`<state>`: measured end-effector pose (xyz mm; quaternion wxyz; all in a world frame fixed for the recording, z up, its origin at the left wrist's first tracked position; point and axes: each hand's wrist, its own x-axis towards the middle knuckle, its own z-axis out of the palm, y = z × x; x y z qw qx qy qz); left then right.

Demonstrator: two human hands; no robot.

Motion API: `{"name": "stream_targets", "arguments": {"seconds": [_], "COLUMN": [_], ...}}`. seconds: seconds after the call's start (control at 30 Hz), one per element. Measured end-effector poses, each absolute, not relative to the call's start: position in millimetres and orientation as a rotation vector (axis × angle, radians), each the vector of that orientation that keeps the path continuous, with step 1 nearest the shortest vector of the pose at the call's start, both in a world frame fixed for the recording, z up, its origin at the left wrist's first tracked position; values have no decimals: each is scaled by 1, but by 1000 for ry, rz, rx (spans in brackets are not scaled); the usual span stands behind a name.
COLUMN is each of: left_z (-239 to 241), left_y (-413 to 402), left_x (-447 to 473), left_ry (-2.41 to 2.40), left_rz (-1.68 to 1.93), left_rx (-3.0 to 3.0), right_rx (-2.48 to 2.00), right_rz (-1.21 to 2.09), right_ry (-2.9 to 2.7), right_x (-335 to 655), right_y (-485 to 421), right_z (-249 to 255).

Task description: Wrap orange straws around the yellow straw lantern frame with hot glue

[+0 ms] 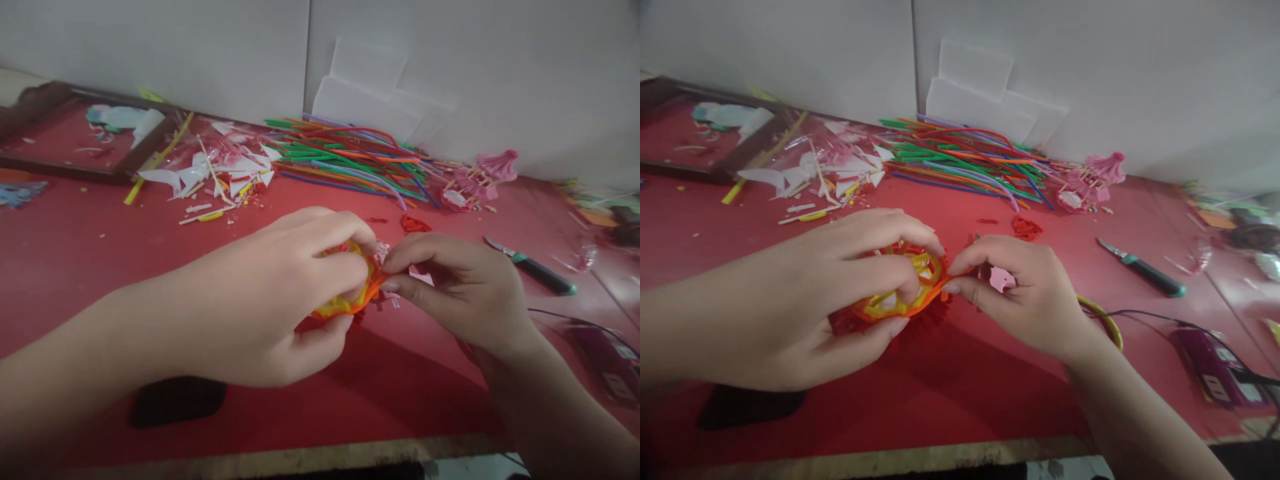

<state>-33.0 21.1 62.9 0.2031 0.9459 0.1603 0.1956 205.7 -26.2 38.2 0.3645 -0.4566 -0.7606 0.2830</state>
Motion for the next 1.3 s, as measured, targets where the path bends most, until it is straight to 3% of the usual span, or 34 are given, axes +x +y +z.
{"name": "stream_targets", "arguments": {"seconds": [0.3,0.73,1.1,1.3], "left_z": [61,53,44,40], "left_y": [21,41,65,63], "left_x": [-31,-35,-41,-69], "left_ry": [397,256,694,967], "left_rz": [553,812,1400,1270], "left_rx": [2649,2560,2125,1961], "right_rx": [-1008,-953,-1073,-1130], "right_rz": [883,719,666,702], "right_ry": [-1883,-2001,-1933,-1888], "right_x": [208,204,198,195], "right_y": [-20,-15,-24,-27], "right_z": [25,28,28,23]}}
